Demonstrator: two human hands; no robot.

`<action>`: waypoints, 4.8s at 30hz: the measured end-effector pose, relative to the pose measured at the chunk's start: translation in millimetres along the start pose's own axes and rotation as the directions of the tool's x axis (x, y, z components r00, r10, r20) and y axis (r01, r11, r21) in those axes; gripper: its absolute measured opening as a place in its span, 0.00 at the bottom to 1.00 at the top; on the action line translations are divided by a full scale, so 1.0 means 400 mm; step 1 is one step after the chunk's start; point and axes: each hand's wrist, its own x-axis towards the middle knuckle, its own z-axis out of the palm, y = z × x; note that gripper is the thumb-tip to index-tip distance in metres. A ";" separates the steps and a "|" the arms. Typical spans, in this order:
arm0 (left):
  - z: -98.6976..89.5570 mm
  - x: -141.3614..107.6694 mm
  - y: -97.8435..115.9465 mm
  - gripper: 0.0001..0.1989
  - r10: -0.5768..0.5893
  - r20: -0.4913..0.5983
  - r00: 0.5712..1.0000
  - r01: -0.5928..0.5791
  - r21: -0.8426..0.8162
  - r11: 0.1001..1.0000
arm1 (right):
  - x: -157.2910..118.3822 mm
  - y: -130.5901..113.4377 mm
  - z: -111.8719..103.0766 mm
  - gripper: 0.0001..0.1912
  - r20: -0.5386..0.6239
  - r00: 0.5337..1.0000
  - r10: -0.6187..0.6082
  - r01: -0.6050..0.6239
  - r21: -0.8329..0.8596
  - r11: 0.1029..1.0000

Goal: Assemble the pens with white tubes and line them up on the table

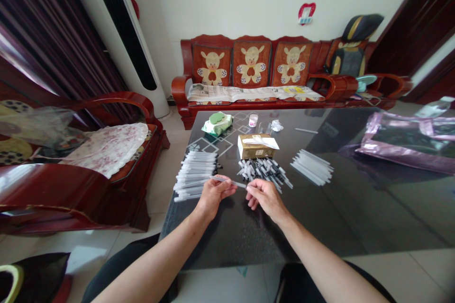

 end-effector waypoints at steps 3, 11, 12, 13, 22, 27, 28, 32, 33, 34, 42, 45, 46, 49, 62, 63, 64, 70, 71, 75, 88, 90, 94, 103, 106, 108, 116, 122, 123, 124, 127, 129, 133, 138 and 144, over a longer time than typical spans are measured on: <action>0.000 -0.001 0.000 0.11 0.000 0.002 1.000 0.000 -0.002 1.000 | 0.003 0.006 0.001 0.15 0.000 1.000 0.013 -0.013 -0.001 1.000; 0.000 -0.002 0.000 0.11 0.002 0.025 1.000 -0.002 0.004 1.000 | 0.009 0.005 0.001 0.18 0.046 0.997 0.069 -0.068 -0.030 0.997; 0.000 -0.002 0.000 0.11 0.002 0.027 1.000 -0.002 0.004 1.000 | 0.008 0.004 0.002 0.19 0.054 0.996 0.078 -0.077 -0.027 0.997; 0.000 -0.002 0.000 0.11 0.002 0.029 1.000 -0.002 0.004 1.000 | 0.007 0.003 0.002 0.20 0.061 0.994 0.091 -0.090 -0.019 0.996; 0.000 0.000 0.003 0.11 -0.003 0.004 1.000 0.003 -0.001 1.000 | 0.006 -0.003 -0.008 0.20 0.060 0.995 0.078 -0.077 -0.022 0.997; 0.003 0.000 0.002 0.11 -0.017 -0.011 1.000 0.017 0.002 1.000 | 0.003 -0.003 -0.013 0.17 0.079 0.997 0.026 -0.023 -0.037 0.999; 0.003 0.000 0.002 0.11 -0.015 -0.013 1.000 0.015 0.002 1.000 | 0.003 -0.002 -0.013 0.17 0.078 0.997 0.020 -0.018 -0.035 0.999; 0.003 0.000 -0.002 0.11 -0.011 -0.018 1.000 0.011 0.006 1.000 | 0.003 0.000 -0.009 0.15 0.053 0.998 -0.016 0.018 -0.031 0.999; 0.003 0.000 -0.002 0.11 -0.012 -0.020 1.000 0.012 0.006 1.000 | 0.003 0.000 -0.009 0.14 0.046 0.999 -0.023 0.025 -0.031 0.999; 0.003 -0.001 -0.002 0.11 -0.013 -0.023 1.000 0.013 0.006 1.000 | 0.003 0.000 -0.008 0.14 0.038 0.999 -0.028 0.030 -0.033 0.999; 0.007 -0.002 0.001 0.12 -0.012 -0.013 1.000 0.011 -0.012 1.000 | 0.003 0.001 -0.003 0.11 -0.030 0.999 -0.043 0.042 -0.040 0.998; 0.006 -0.001 0.001 0.12 -0.014 -0.011 1.000 0.014 -0.021 1.000 | 0.002 -0.001 -0.002 0.12 -0.039 0.998 -0.040 0.038 -0.033 0.999; 0.006 -0.001 0.000 0.12 -0.014 -0.010 1.000 0.014 -0.022 1.000 | 0.001 -0.002 -0.002 0.12 -0.039 0.999 -0.037 0.035 -0.032 0.999; 0.005 -0.001 0.000 0.12 -0.015 -0.009 1.000 0.015 -0.022 1.000 | 0.002 -0.004 -0.003 0.13 -0.030 0.999 -0.021 0.020 -0.041 0.999; 0.002 -0.001 0.000 0.12 -0.004 0.032 0.999 0.004 0.002 1.000 | 0.003 -0.008 -0.007 0.18 0.085 0.994 0.066 -0.061 -0.068 0.996; 0.002 -0.001 0.000 0.12 -0.006 0.033 0.999 0.006 0.001 1.000 | 0.003 -0.007 -0.007 0.19 0.093 0.992 0.085 -0.081 -0.048 0.996; 0.002 -0.001 0.000 0.12 -0.009 0.032 0.999 0.009 -0.001 1.000 | 0.003 -0.007 -0.008 0.20 0.101 0.990 0.103 -0.100 -0.030 0.994; 0.001 -0.001 -0.004 0.12 -0.029 0.015 0.999 0.029 -0.015 0.999 | 0.002 -0.006 -0.008 0.22 0.126 0.984 0.122 -0.125 0.013 0.992; 0.001 -0.001 -0.005 0.11 -0.029 0.012 1.000 0.030 -0.019 0.999 | 0.002 -0.006 -0.008 0.22 0.124 0.986 0.110 -0.112 0.013 0.994; 0.003 -0.001 -0.005 0.11 -0.024 -0.002 1.000 0.024 -0.020 1.000 | 0.000 -0.010 -0.006 0.19 0.098 0.994 0.058 -0.056 -0.016 0.998; 0.005 0.000 -0.004 0.12 -0.010 -0.013 1.000 0.010 -0.031 0.999 | -0.005 -0.017 0.010 0.13 -0.043 0.998 -0.055 0.044 -0.211 0.977; 0.004 0.000 -0.005 0.12 -0.009 -0.010 1.000 0.008 -0.033 0.999 | -0.004 -0.014 0.010 0.13 -0.047 0.997 -0.062 0.050 -0.220 0.974; 0.006 -0.001 -0.004 0.13 -0.003 -0.004 1.000 0.003 -0.040 0.999 | -0.004 -0.012 0.008 0.14 -0.035 0.996 -0.078 0.068 -0.227 0.971; 0.010 -0.004 0.003 0.13 0.013 -0.006 1.000 -0.013 -0.011 1.000 | -0.003 -0.010 0.005 0.13 -0.039 0.996 -0.077 0.064 -0.252 0.966; 0.007 -0.003 0.003 0.13 0.016 0.011 1.000 -0.016 -0.008 1.000 | -0.003 -0.011 0.006 0.14 -0.006 0.998 -0.065 0.061 -0.243 0.968; 0.006 -0.003 0.004 0.12 0.018 0.020 1.000 -0.018 -0.008 1.000 | -0.003 -0.014 0.006 0.15 0.023 0.998 -0.056 0.060 -0.233 0.971; 0.007 -0.003 0.011 0.12 0.013 0.049 0.999 -0.013 -0.007 1.000 | -0.004 -0.016 0.000 0.19 0.133 0.989 0.071 -0.073 0.010 0.997; 0.002 -0.003 0.009 0.12 0.008 0.070 0.997 -0.007 -0.012 1.000 | -0.006 -0.018 0.007 0.23 0.183 0.966 0.183 -0.218 0.197 0.956; 0.001 -0.003 0.008 0.12 0.002 0.065 0.998 -0.001 -0.012 1.000 | -0.005 -0.018 0.005 0.24 0.176 0.966 0.189 -0.221 0.181 0.958; 0.001 -0.002 0.008 0.12 -0.003 0.058 0.998 0.004 -0.013 1.000 | -0.003 -0.019 0.002 0.24 0.156 0.970 0.188 -0.212 0.149 0.966; 0.001 0.000 0.007 0.12 -0.008 0.025 1.000 0.009 -0.020 1.000 | 0.001 -0.020 -0.015 0.23 0.066 0.990 0.122 -0.123 0.006 0.992; 0.002 0.002 0.007 0.12 -0.007 0.011 1.000 0.008 -0.021 1.000 | 0.002 -0.020 -0.025 0.20 0.048 0.998 0.044 -0.040 -0.078 0.996; 0.004 0.001 0.005 0.12 -0.015 0.006 1.000 0.015 -0.007 1.000 | -0.004 -0.021 -0.029 0.14 0.076 0.996 -0.044 0.057 -0.179 0.982; 0.001 -0.002 0.005 0.12 -0.011 0.010 1.000 0.011 -0.001 1.000 | -0.007 -0.024 -0.015 0.13 0.079 0.995 -0.059 0.073 -0.194 0.978; 0.005 -0.003 0.012 0.12 -0.004 0.004 1.000 0.004 -0.037 0.999 | -0.003 -0.029 -0.016 0.16 0.100 0.994 -0.038 0.052 -0.145 0.988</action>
